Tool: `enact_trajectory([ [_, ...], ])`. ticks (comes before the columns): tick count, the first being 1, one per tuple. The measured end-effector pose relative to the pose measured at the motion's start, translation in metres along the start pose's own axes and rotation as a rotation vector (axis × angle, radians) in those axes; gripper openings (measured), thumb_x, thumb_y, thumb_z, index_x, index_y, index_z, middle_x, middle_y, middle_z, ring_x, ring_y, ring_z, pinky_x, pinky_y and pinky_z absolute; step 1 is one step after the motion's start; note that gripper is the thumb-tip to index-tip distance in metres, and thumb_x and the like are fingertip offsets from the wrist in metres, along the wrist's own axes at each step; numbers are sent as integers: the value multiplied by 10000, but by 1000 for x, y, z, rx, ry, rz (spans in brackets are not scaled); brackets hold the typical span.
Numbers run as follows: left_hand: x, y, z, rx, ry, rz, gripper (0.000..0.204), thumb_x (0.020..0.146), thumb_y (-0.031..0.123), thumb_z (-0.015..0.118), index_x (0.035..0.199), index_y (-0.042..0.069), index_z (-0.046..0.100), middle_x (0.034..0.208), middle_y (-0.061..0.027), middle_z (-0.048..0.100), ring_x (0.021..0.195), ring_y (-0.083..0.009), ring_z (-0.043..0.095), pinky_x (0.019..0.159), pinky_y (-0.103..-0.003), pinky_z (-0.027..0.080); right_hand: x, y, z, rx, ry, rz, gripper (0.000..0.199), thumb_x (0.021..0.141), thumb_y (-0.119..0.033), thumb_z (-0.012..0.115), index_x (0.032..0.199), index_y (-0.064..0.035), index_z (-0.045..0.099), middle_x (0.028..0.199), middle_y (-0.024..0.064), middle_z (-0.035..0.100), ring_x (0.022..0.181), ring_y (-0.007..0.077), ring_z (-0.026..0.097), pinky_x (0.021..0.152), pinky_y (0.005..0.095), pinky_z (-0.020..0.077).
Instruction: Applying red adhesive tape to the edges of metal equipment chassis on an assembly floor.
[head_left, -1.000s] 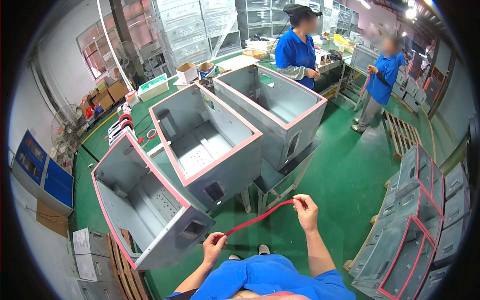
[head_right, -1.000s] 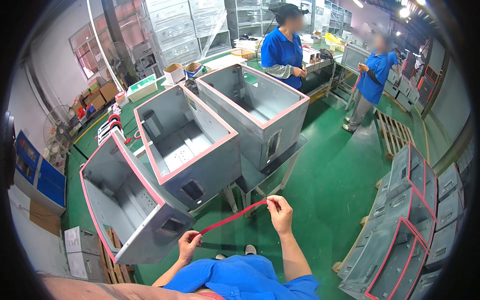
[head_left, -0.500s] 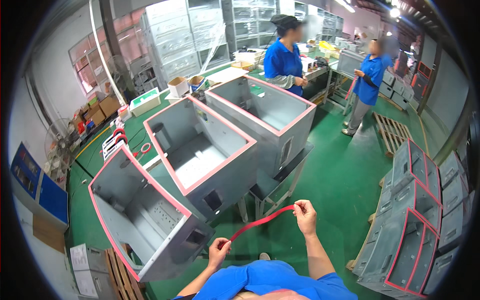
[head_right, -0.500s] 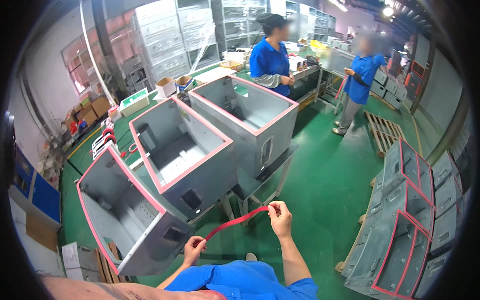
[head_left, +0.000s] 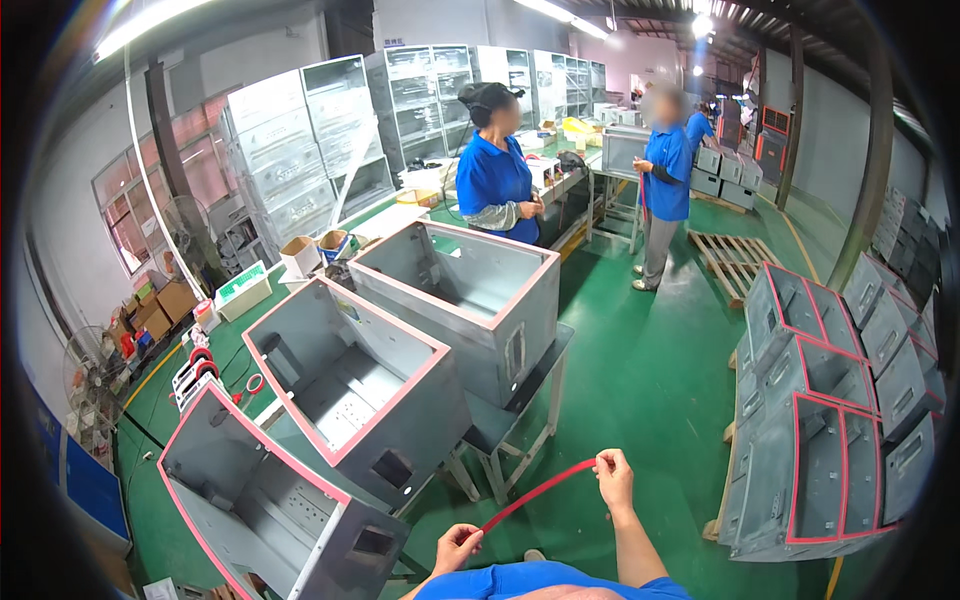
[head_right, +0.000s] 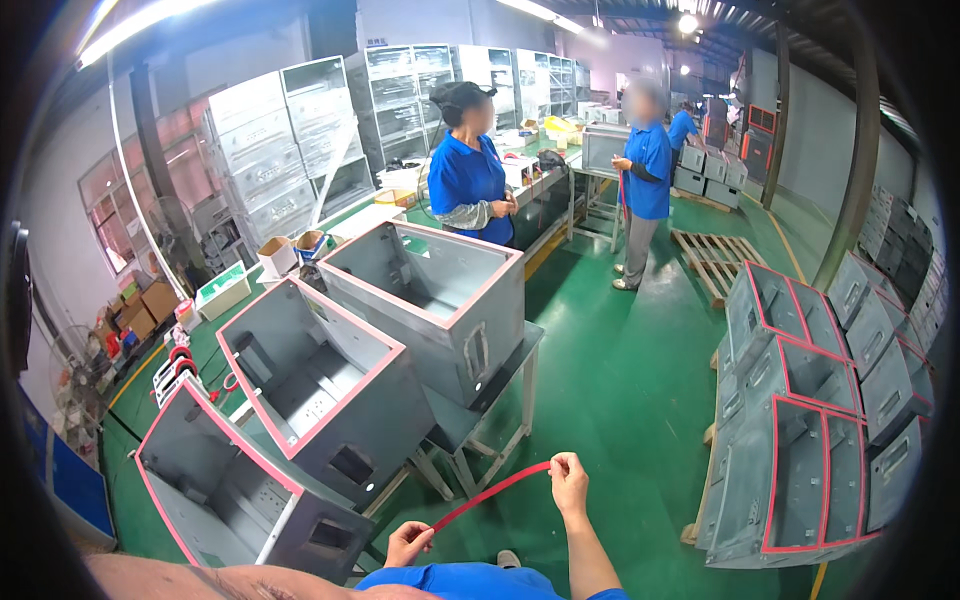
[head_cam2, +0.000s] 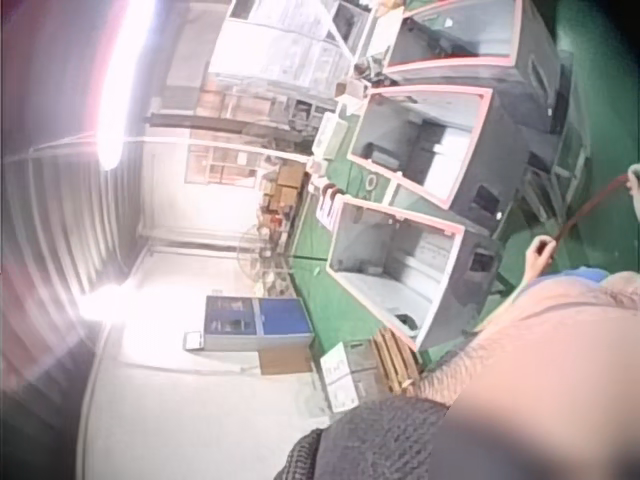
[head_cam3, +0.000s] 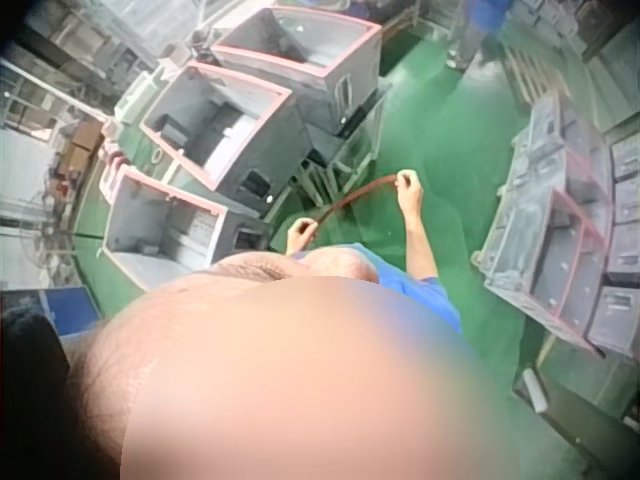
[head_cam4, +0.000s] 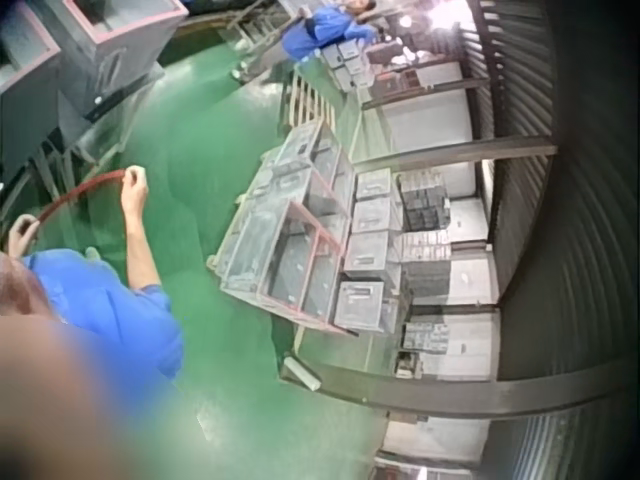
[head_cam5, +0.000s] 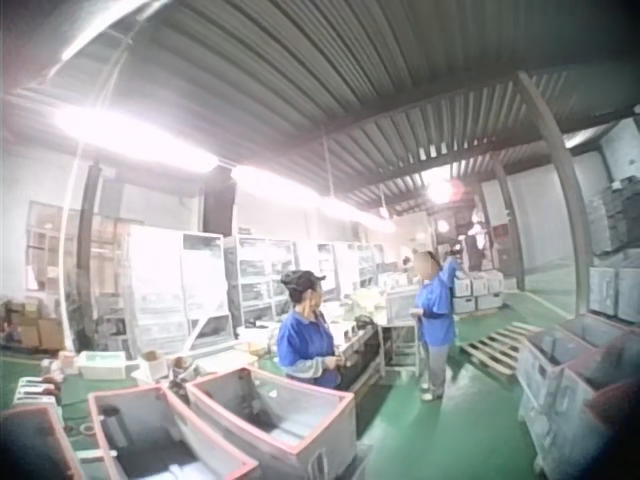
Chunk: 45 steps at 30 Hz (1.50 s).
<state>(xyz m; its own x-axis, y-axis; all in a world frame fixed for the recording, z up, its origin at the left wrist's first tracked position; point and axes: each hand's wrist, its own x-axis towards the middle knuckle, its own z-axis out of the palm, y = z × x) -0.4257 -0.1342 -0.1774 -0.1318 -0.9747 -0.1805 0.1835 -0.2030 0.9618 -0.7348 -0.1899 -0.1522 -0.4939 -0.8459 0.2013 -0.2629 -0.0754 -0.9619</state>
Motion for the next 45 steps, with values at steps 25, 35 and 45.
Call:
enact_trajectory([
  [25, 51, 71, 54, 637, -255, 507, 109, 743, 5, 640, 847, 27, 613, 749, -59, 579, 644, -101, 560, 563, -224, 457, 65, -208, -201, -34, 1313, -933, 337, 919, -168, 361, 1164, 56, 419, 1158, 206, 478, 1030, 286, 503, 906, 383, 393],
  [35, 58, 64, 82, 690, -375, 569, 188, 723, -13, 647, 898, 53, 623, 841, -80, 595, 730, -186, 605, 613, -271, 495, 29, -85, 5, -122, -715, -711, 427, 745, -223, 658, 1114, -48, 534, 1064, 159, 566, 998, 301, 540, 874, 373, 421],
  [45, 5, 112, 20, 738, 184, 652, 138, 709, -52, 635, 824, 24, 622, 787, -82, 592, 643, -150, 578, 553, -235, 470, -5, -48, 36, -59, -1232, -77, 162, 834, -166, 554, 944, -50, 580, 736, 73, 631, 654, 159, 617, 613, 276, 481],
])
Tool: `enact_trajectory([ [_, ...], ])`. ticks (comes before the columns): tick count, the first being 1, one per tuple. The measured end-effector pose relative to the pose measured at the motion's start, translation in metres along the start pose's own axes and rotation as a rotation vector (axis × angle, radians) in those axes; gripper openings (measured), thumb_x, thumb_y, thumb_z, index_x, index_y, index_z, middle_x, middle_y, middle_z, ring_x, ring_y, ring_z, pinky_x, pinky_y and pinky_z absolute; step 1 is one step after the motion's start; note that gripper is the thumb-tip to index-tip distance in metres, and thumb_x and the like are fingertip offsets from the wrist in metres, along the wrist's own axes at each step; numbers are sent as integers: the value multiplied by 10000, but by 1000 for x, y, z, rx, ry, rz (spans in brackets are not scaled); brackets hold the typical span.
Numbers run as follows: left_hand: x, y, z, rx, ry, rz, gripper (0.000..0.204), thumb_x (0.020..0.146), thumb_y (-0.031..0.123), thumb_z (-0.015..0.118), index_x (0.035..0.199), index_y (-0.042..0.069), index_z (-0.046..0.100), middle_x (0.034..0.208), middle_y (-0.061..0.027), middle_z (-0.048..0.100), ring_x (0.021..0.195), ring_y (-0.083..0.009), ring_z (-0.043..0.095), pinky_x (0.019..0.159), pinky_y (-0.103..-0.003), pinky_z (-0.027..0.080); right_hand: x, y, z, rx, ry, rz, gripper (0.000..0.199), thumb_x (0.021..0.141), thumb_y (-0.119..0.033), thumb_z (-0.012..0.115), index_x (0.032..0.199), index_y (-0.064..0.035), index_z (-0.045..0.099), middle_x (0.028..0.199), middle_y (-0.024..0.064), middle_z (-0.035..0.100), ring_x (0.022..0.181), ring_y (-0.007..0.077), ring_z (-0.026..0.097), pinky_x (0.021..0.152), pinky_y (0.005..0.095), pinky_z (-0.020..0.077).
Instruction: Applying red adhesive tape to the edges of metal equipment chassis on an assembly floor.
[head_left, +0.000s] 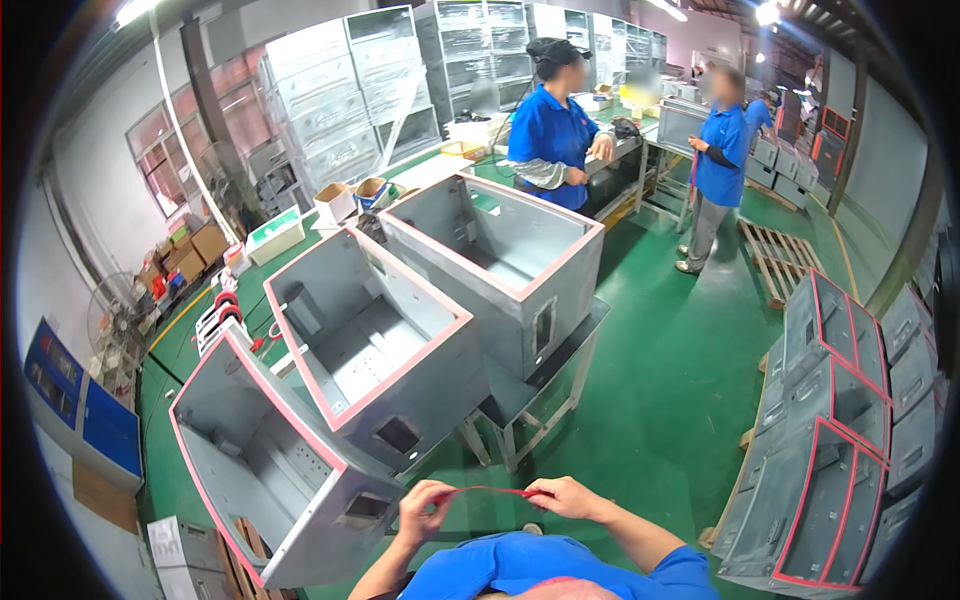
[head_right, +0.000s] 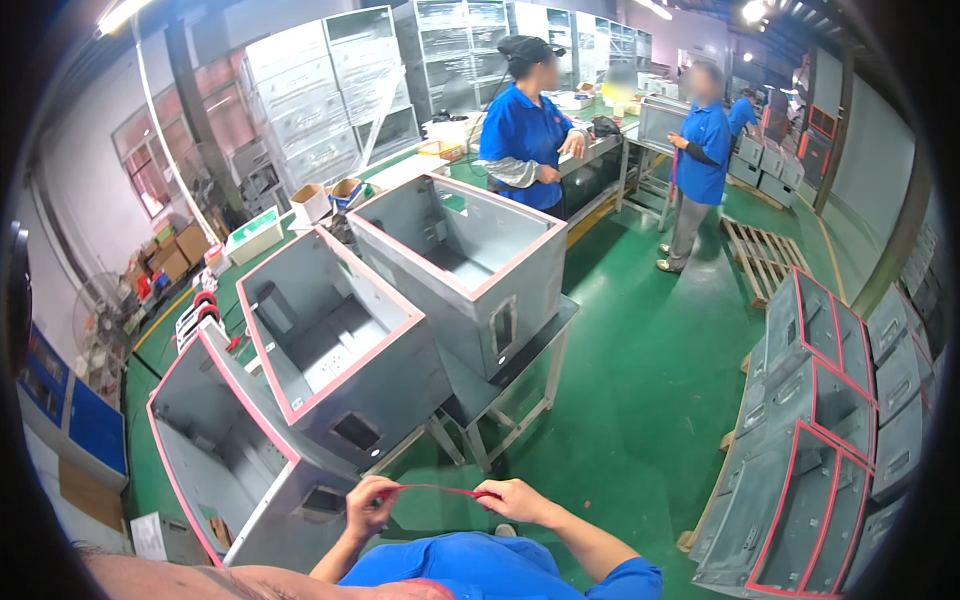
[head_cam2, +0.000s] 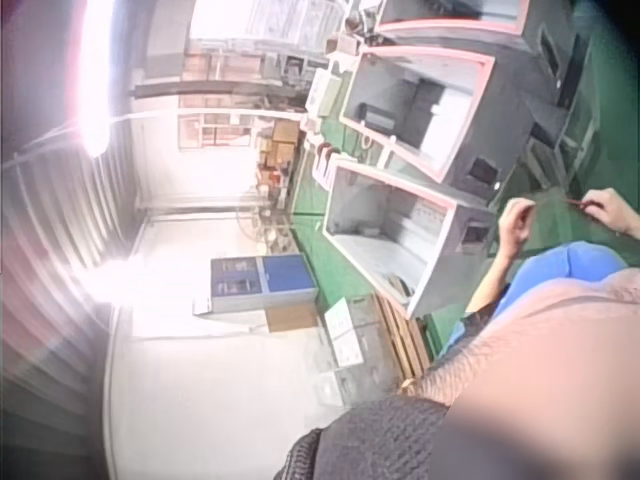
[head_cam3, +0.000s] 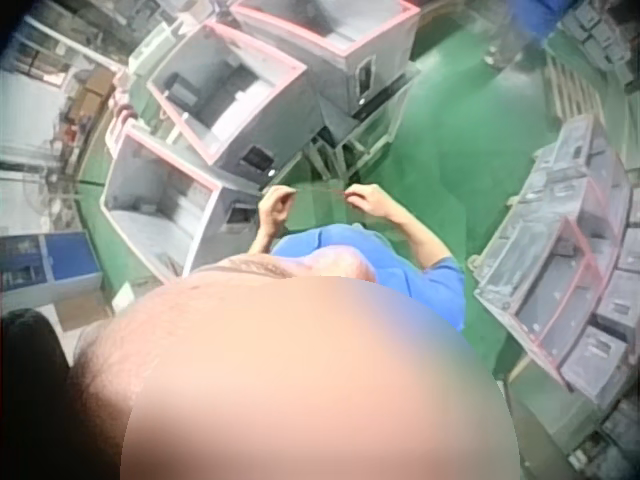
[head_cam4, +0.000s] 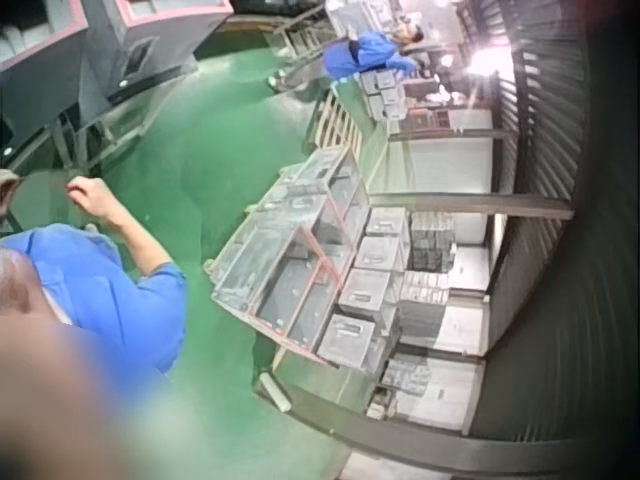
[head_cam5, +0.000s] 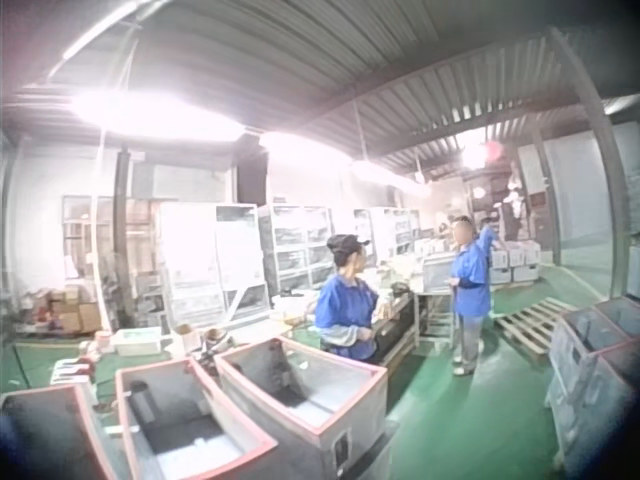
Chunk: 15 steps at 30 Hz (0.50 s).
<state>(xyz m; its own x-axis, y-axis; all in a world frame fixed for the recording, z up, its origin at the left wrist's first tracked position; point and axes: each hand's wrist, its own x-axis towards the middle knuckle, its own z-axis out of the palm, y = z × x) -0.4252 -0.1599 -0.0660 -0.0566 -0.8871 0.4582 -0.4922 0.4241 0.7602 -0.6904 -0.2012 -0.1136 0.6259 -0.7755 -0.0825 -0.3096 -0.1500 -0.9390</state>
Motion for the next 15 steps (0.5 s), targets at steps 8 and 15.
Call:
enact_trajectory([
  [8, -35, 19, -70, 218, 333, 34, 140, 694, -34, 667, 813, 29, 630, 763, -88, 592, 642, -160, 571, 551, -237, 458, 32, -14, -21, 33, 40, -33, 120, 848, -82, 516, 924, -21, 585, 762, 43, 643, 696, 106, 614, 642, 242, 491],
  [15, -57, 35, -120, 191, 514, -20, 133, 707, -83, 625, 828, -33, 603, 697, -113, 613, 601, -162, 606, 558, -241, 484, 95, -75, -28, -89, 200, -488, 131, 800, 21, 540, 892, -21, 623, 801, 40, 583, 668, 96, 533, 599, 218, 447],
])
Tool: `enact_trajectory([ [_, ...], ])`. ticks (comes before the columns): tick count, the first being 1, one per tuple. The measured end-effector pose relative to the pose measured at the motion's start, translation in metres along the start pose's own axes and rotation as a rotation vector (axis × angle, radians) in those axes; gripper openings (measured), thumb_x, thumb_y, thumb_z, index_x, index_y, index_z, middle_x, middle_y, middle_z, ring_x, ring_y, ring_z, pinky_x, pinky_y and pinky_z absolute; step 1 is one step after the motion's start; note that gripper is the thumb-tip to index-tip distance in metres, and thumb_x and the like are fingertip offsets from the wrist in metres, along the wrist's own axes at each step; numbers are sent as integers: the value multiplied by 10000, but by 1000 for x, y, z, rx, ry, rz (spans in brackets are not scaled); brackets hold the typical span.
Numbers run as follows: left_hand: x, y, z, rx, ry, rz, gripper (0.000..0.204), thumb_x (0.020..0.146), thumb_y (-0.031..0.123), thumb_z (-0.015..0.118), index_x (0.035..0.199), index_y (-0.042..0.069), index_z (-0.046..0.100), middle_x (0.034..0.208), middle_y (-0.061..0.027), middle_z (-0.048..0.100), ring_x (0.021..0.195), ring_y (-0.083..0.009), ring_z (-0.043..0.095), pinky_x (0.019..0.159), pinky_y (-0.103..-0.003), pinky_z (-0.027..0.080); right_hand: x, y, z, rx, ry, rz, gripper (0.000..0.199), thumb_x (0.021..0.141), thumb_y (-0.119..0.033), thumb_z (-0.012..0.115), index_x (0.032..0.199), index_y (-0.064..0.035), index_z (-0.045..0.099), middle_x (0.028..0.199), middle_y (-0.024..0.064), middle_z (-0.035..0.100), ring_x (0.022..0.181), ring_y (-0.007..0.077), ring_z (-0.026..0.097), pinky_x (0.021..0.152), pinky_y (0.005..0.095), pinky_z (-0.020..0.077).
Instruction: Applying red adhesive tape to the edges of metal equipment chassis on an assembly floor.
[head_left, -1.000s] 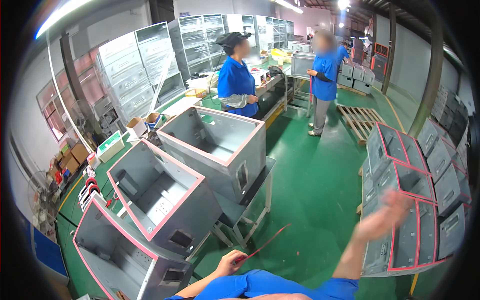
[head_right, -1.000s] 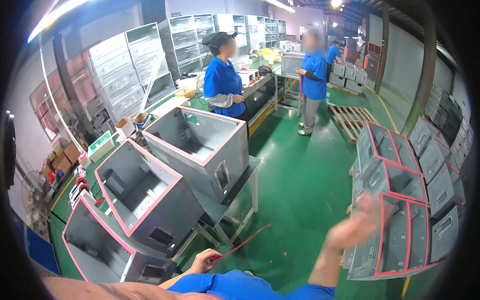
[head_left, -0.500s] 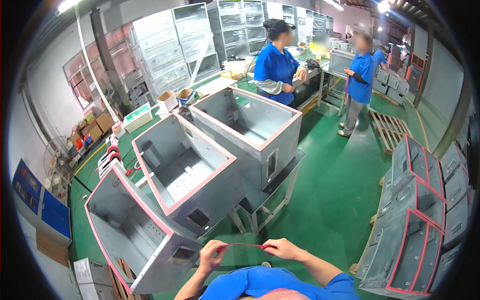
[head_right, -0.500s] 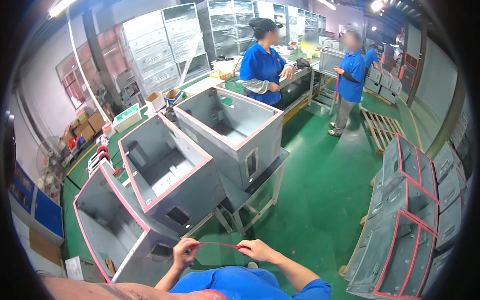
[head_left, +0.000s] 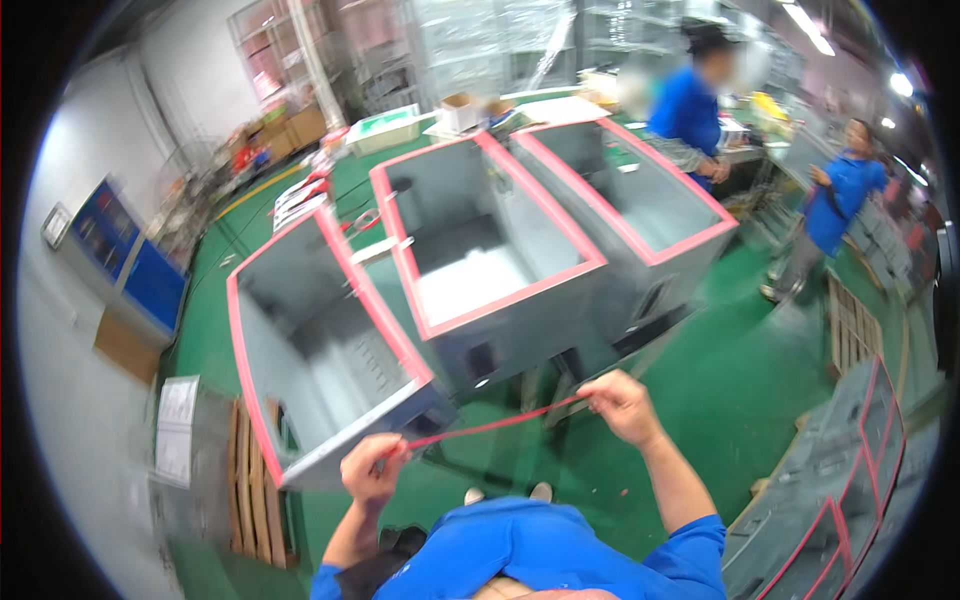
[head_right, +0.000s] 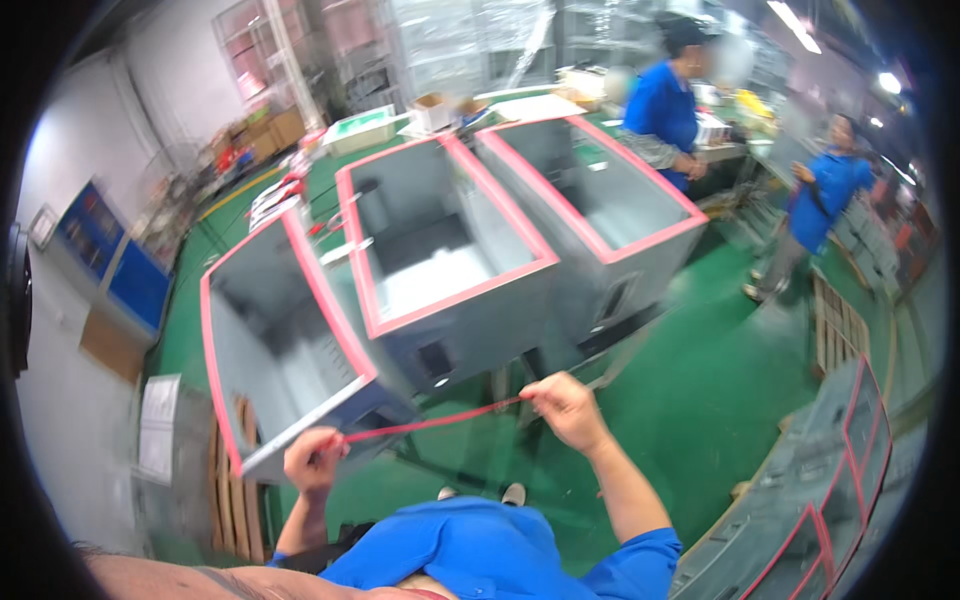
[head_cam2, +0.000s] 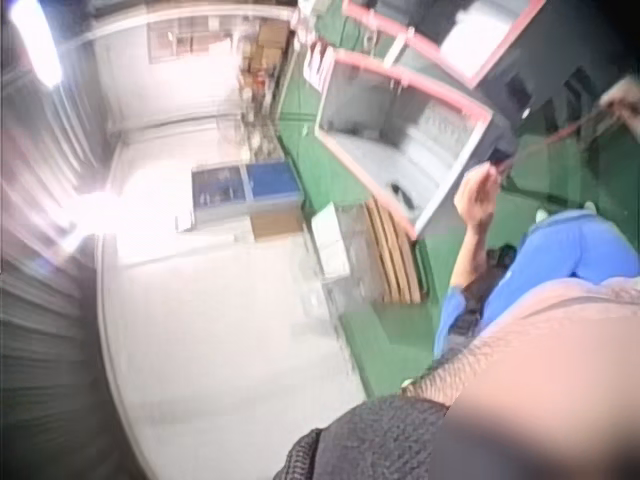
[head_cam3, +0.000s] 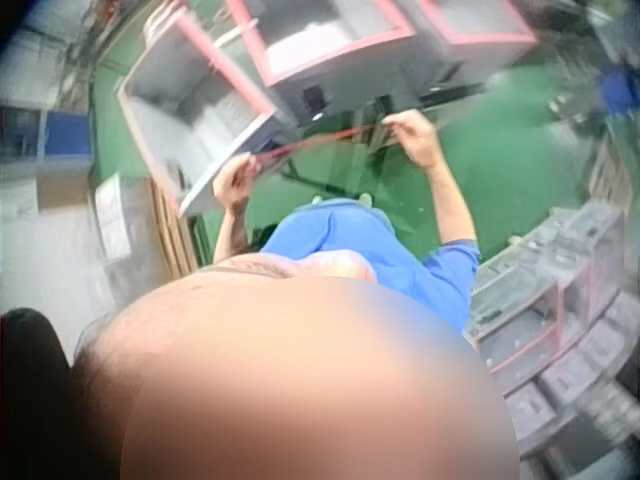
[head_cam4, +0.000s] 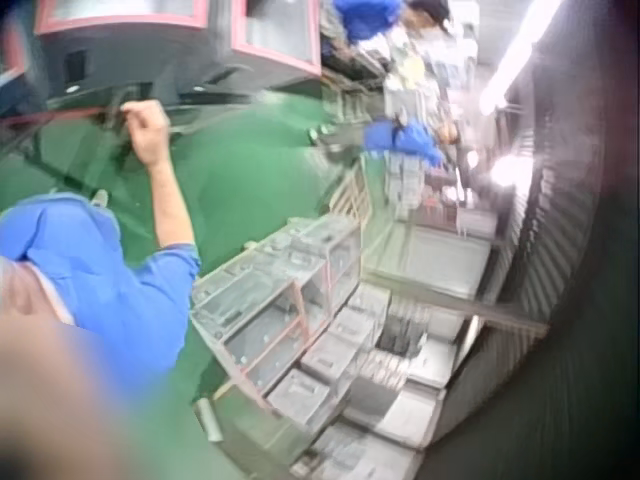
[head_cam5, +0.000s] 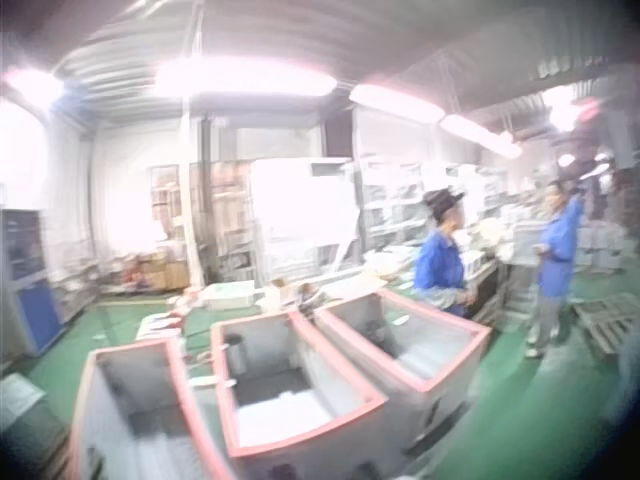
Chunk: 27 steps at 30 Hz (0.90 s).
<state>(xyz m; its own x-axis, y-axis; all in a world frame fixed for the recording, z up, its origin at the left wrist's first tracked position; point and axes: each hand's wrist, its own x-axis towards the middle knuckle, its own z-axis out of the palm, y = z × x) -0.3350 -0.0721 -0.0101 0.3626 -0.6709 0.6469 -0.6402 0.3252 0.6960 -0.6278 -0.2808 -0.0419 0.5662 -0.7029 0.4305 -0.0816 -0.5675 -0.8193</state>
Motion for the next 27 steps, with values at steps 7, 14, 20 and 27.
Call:
enact_trajectory([
  [7, 22, 8, -48, -218, 153, -53, 68, 785, -83, 561, 843, -49, 547, 826, -117, 596, 650, -129, 542, 561, -204, 445, 93, -48, 20, 476, 5, 202, 83, 799, -18, 603, 847, -22, 535, 727, 20, 570, 613, 71, 544, 553, 201, 463],
  [14, 5, -3, -97, -120, 483, -361, 169, 770, -34, 616, 938, -20, 604, 761, -32, 566, 617, -62, 496, 535, -186, 405, 140, -60, 75, 408, -288, 248, 52, 818, -71, 588, 829, -31, 557, 694, -9, 545, 623, 53, 519, 571, 181, 427],
  [20, -17, -19, -135, -110, 492, -453, 79, 790, 54, 629, 825, -6, 591, 682, -15, 560, 563, -69, 482, 523, -191, 406, 147, -57, 117, 438, -414, 325, 80, 813, -56, 580, 878, -9, 579, 738, 20, 572, 622, 59, 531, 540, 192, 444],
  [27, -37, -20, -159, -75, 547, -591, 114, 794, 89, 636, 839, -9, 600, 678, -12, 562, 559, -60, 473, 511, -176, 380, 150, -58, 139, 392, -553, 341, 64, 821, -53, 569, 841, -6, 530, 746, 41, 575, 621, 81, 553, 553, 212, 462],
])
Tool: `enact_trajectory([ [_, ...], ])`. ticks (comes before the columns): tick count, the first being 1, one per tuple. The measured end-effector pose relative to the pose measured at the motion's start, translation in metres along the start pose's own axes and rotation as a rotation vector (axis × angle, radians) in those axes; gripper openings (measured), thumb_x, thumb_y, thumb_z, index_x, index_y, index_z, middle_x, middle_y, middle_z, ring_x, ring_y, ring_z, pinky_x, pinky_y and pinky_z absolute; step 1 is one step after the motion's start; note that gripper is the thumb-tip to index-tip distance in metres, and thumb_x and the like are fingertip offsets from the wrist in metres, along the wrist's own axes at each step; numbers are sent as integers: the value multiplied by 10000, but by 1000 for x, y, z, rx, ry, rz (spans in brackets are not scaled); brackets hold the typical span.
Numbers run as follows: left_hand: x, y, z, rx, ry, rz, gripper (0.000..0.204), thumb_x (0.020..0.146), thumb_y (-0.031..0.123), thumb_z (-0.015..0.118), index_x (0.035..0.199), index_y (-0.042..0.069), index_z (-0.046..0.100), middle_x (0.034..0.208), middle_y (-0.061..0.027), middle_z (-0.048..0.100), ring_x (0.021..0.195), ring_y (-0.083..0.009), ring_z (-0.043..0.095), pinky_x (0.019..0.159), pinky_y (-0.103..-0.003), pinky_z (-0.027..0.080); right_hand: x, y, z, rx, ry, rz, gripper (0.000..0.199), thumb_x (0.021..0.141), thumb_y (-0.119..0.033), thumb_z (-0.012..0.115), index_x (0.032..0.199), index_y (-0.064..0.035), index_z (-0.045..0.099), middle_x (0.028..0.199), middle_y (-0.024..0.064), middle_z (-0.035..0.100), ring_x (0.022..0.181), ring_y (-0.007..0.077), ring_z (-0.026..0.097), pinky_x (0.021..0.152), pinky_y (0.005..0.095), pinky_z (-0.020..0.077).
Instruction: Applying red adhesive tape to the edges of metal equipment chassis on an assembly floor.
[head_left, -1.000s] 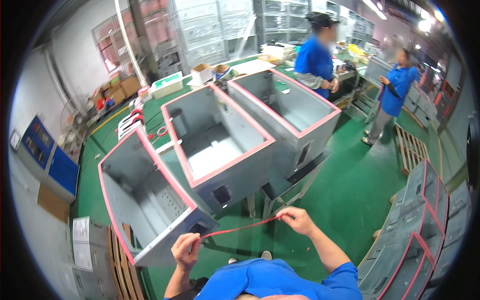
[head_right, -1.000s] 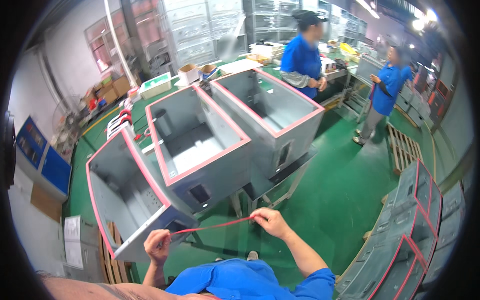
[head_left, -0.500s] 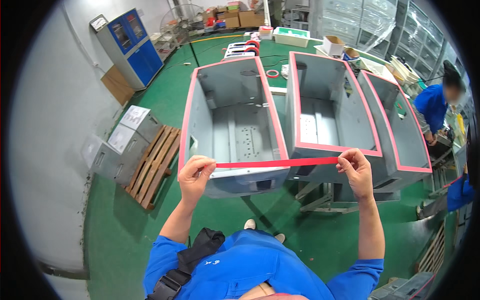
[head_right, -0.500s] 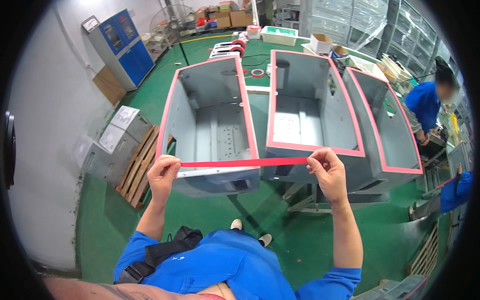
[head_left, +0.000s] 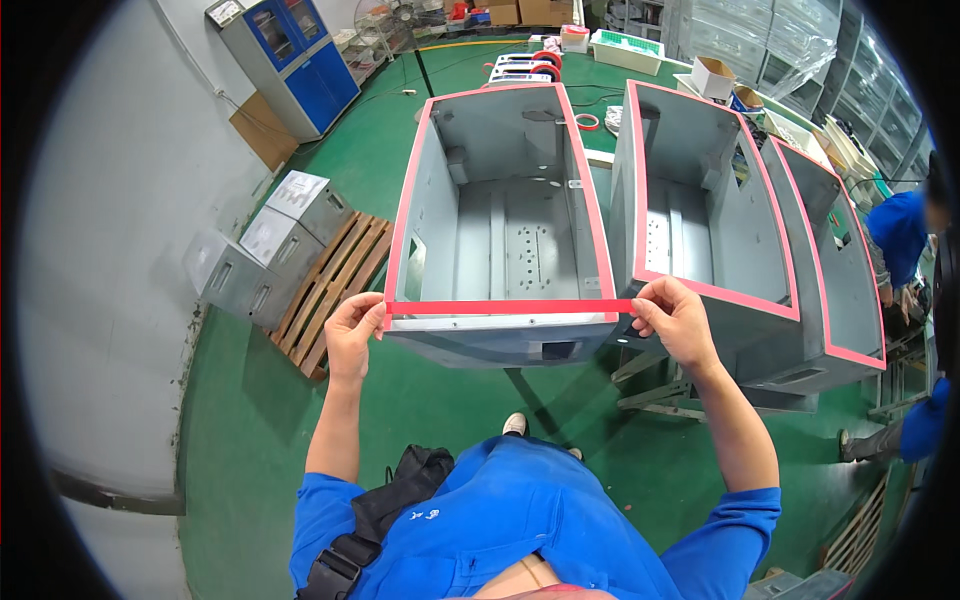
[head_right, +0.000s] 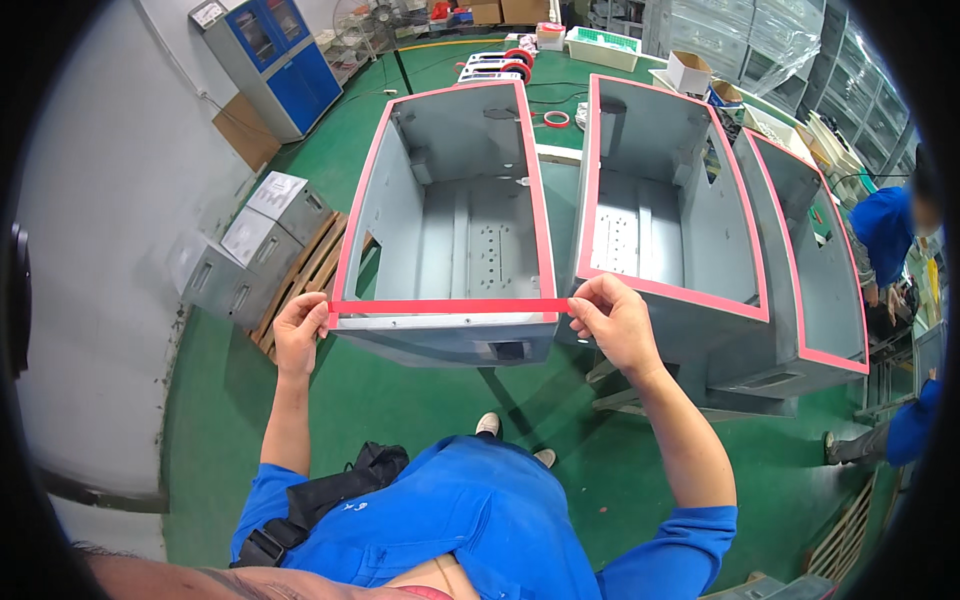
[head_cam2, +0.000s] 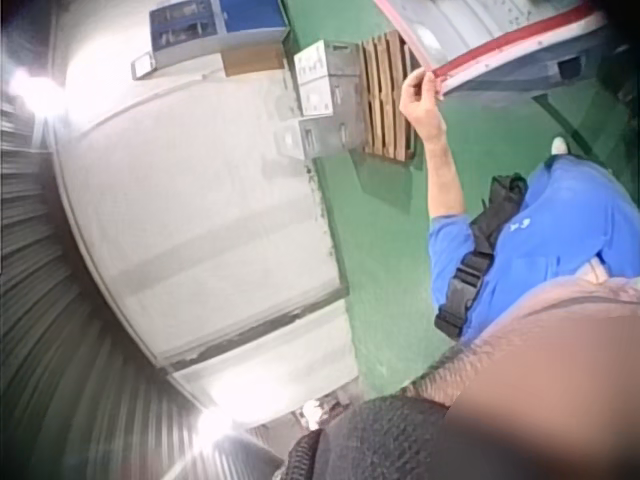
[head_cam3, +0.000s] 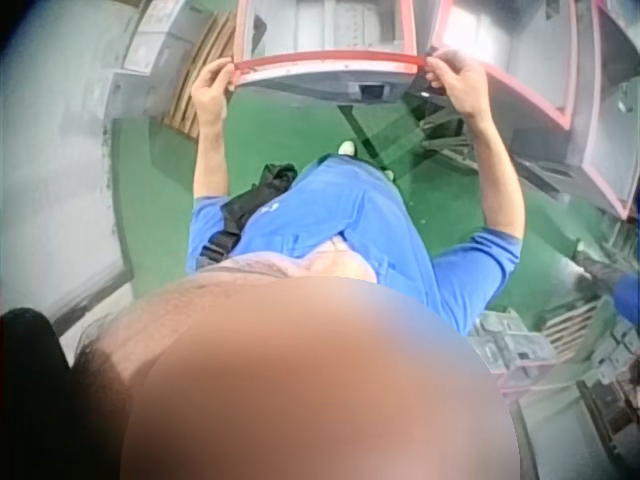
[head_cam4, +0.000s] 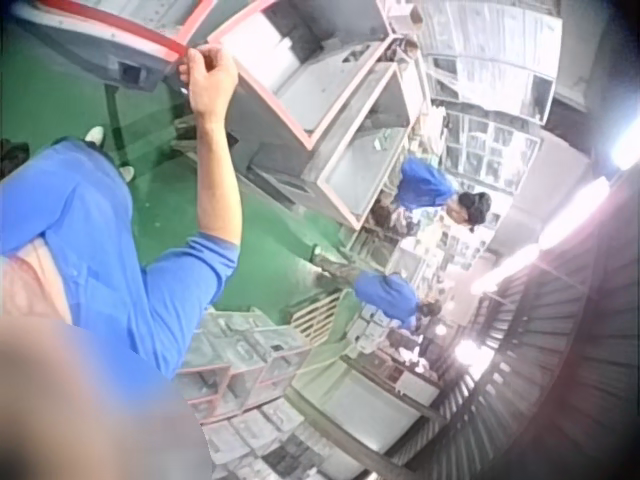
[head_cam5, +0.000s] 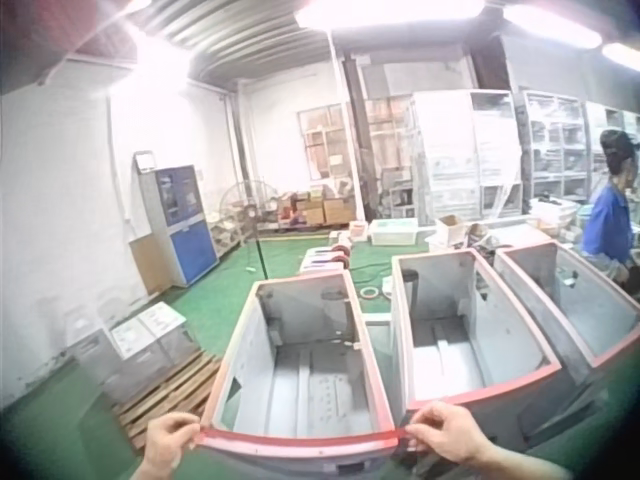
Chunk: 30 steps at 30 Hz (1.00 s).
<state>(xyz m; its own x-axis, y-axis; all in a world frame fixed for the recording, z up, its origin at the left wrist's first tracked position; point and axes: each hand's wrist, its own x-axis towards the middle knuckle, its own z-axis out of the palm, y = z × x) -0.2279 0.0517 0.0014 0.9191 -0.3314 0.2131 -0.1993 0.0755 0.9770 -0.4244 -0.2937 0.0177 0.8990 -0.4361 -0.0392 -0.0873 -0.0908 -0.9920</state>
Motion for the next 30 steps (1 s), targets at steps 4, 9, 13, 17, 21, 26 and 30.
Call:
enact_trajectory([
  [4, 2, -9, -15, -7, -38, -38, 103, 804, 80, 616, 838, -12, 586, 678, -19, 562, 557, -63, 485, 492, -183, 380, 3, 3, 7, -223, 1, -26, 96, 814, -74, 574, 825, 11, 529, 730, 55, 574, 660, 105, 547, 606, 244, 454],
  [9, 4, -16, -23, -23, -29, -134, 74, 822, 77, 589, 821, 9, 562, 644, -10, 532, 544, -59, 477, 439, -175, 355, 9, -7, 9, -452, -97, -23, 142, 786, -104, 591, 816, 26, 543, 729, 82, 576, 690, 143, 542, 648, 281, 446],
  [13, 7, -21, -28, -28, -74, -208, 81, 826, 89, 589, 818, 14, 560, 650, -8, 532, 541, -49, 471, 418, -166, 346, 15, -12, 7, -481, -155, 42, 147, 772, -106, 590, 818, 30, 558, 746, 99, 589, 700, 155, 556, 652, 288, 449],
  [17, 8, -24, -35, -68, -84, -260, 77, 817, 83, 596, 827, 11, 569, 685, -7, 544, 546, -46, 475, 426, -165, 358, 23, -14, 7, -506, -225, 43, 147, 761, -101, 591, 810, 36, 571, 752, 112, 606, 711, 171, 576, 656, 289, 451],
  [21, 9, -20, -31, -120, -56, -309, 58, 793, 52, 614, 808, 0, 593, 646, -7, 536, 516, -46, 459, 435, -173, 355, 30, -11, 3, -508, -272, 65, 145, 749, -99, 595, 800, 36, 583, 744, 113, 616, 713, 179, 587, 662, 293, 455],
  [26, 9, -20, -33, -139, -81, -327, 43, 789, 35, 607, 801, -3, 592, 712, -24, 558, 538, -51, 477, 445, -180, 369, 32, -11, 4, -522, -310, 65, 137, 739, -96, 596, 784, 33, 589, 739, 109, 619, 707, 175, 589, 657, 293, 459],
  [30, 10, -24, -36, -162, -87, -331, 43, 785, 30, 608, 793, -7, 587, 768, -37, 567, 547, -55, 483, 450, -185, 377, 33, -9, 4, -493, -305, 80, 133, 734, -97, 596, 774, 30, 592, 731, 108, 620, 697, 176, 589, 657, 290, 460],
])
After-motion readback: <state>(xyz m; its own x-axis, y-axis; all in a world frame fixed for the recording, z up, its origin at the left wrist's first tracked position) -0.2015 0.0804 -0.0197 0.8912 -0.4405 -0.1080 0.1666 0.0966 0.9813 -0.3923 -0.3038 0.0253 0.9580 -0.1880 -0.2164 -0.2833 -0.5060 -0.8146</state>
